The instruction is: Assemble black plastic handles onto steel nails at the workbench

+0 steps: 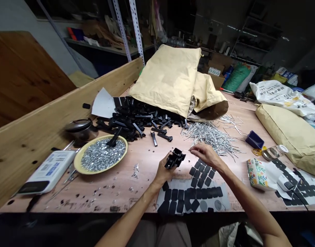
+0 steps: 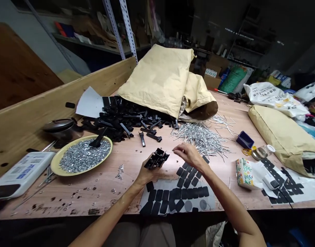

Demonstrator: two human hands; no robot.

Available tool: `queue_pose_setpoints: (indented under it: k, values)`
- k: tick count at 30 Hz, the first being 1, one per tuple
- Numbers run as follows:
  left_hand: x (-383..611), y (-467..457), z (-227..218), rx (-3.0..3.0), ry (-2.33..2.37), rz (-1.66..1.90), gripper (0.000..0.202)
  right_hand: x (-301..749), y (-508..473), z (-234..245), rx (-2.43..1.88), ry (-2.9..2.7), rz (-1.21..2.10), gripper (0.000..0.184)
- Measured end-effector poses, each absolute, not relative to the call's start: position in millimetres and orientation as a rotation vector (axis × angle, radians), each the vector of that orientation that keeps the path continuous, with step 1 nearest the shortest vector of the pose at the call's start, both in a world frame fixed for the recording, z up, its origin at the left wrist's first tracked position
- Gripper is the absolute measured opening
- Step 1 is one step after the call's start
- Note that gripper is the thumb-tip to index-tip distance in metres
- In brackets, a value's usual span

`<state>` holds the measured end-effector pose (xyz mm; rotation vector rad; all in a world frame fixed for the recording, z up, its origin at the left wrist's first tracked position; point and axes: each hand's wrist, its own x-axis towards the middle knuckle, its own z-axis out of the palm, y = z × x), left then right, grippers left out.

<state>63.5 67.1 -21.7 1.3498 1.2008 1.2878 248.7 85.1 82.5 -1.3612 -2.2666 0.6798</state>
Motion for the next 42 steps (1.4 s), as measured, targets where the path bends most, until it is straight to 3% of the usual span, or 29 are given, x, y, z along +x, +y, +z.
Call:
queue_pose_setpoints:
  k: [4,9,17,19,22,26,37,42]
  values:
    - [68.3,66.0,-17.3,1.427,1.18,1.217,0.015,244.3,78.7,95.2,-1.308,-2.366,0.629,0.009]
    - [74.5,60.2,-12.7,1.432,1.183,1.159,0.014,240.7,76.5,91.7,-1.327,-2.455,0.588,0.019]
    - [76.0,59.6,-22.2,1.162,1.216,1.172,0.018,245.3,56.5,87.8,-1.557,-2.853,-0.109,0.017]
    - [75.2,59.2,-25.2,1.053,1.247,1.172,0.019,251.3,53.9,89.0,-1.552,-2.716,-0.042,0.015]
    - [76.5,56.0,-24.6,1.028,1.217,1.133,0.019,255.3,53.0,91.1,-1.506,-2.229,0.319,0.008]
    - [83.3,52.2,-19.7,1.045,1.153,1.102,0.02,245.4,51.0,89.0,-1.393,-1.79,0.61,0.012]
    - [89.1,56.9,-37.7,1.215,1.084,1.116,0.02,241.4,58.3,73.0,-1.383,-2.134,0.447,0.011]
    - [88.7,59.1,-42.1,1.199,1.156,1.129,0.018,251.7,66.9,58.9,-1.379,-2.102,0.754,0.021]
